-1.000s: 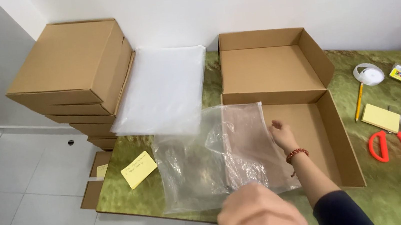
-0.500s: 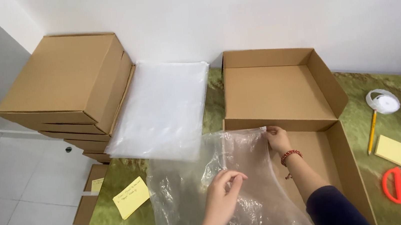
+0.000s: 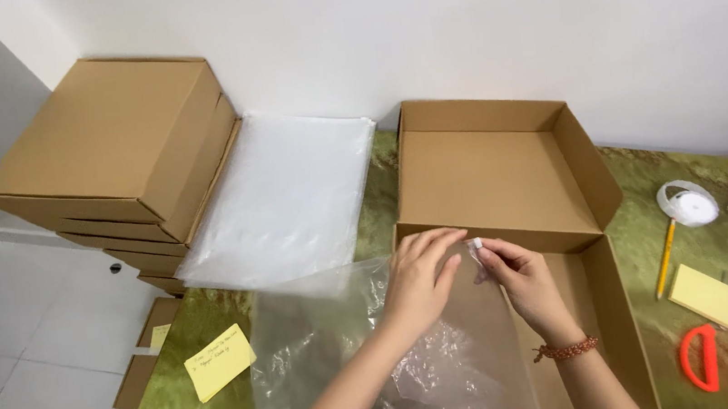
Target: Unboxing a shirt from a cardboard box, removing it from a plastic bag, and hanging it on a clothing rack.
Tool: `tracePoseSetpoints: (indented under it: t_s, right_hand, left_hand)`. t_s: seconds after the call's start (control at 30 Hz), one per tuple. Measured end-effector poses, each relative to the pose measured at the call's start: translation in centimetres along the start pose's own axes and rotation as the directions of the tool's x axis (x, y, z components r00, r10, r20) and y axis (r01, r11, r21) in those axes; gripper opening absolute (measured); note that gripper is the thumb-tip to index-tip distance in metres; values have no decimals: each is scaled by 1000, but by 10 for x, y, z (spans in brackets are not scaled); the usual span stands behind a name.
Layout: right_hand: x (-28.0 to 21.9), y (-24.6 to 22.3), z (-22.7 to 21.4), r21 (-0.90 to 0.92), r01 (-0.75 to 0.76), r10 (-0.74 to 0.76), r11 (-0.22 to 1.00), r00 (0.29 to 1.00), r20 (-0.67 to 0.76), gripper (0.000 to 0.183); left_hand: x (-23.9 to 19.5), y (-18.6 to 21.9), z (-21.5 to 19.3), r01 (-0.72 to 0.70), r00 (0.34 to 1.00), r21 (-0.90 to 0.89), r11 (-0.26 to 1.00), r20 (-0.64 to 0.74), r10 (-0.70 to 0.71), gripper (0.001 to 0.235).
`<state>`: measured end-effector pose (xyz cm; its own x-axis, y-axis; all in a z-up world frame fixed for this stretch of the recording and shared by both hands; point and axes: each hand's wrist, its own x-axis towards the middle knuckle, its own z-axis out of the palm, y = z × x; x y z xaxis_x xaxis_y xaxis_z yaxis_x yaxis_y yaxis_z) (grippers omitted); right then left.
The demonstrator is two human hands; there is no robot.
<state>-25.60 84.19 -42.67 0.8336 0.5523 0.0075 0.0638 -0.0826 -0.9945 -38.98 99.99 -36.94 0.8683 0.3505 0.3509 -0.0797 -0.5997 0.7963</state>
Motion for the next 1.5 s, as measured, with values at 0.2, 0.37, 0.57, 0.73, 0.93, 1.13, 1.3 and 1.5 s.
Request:
tracePoseSetpoints:
  t_s: [0.2,0.37,0.57,0.73,0.93,1.13,1.3,1.5]
  right_hand:
    - [-38,-69,-11,-28,36,-38,999,997,-73,23]
    - [-51,-81,-21,-155,154,-170,976,980,-99,20]
    - [-55,-94,-28,-439,289,-372,851,921,-114,19]
    - [-54,-114,-33,-539,395,-520,744,849,-95,19]
    - [-69,-109,-34,-579,346,-475,738,876,-82,17]
    - [-91,-104,-27,-303,172,-208,937,974,-89,15]
    - [-114,-108,-34,-86,46,-52,995,997,-59,20]
    - [-128,-93,-41,-416,297,-388,860,909,-153,28]
  left_hand:
    - [18,20,20,-77,997,-73,994,-28,75,15]
    - [18,39,25,-37,998,-161,986,-50,29,7]
    - [20,53,33,-74,993,-181,981,-100,57,5]
    - [29,72,37,-144,979,-229,963,-171,106,5]
    - [52,78,19,-104,959,-352,930,-282,0,9]
    - [50,59,-1,-49,944,-380,924,-320,-81,9]
    - [52,39,-24,-44,902,-454,890,-402,-161,10]
    - [39,45,-35,-50,841,-556,830,-472,-266,10]
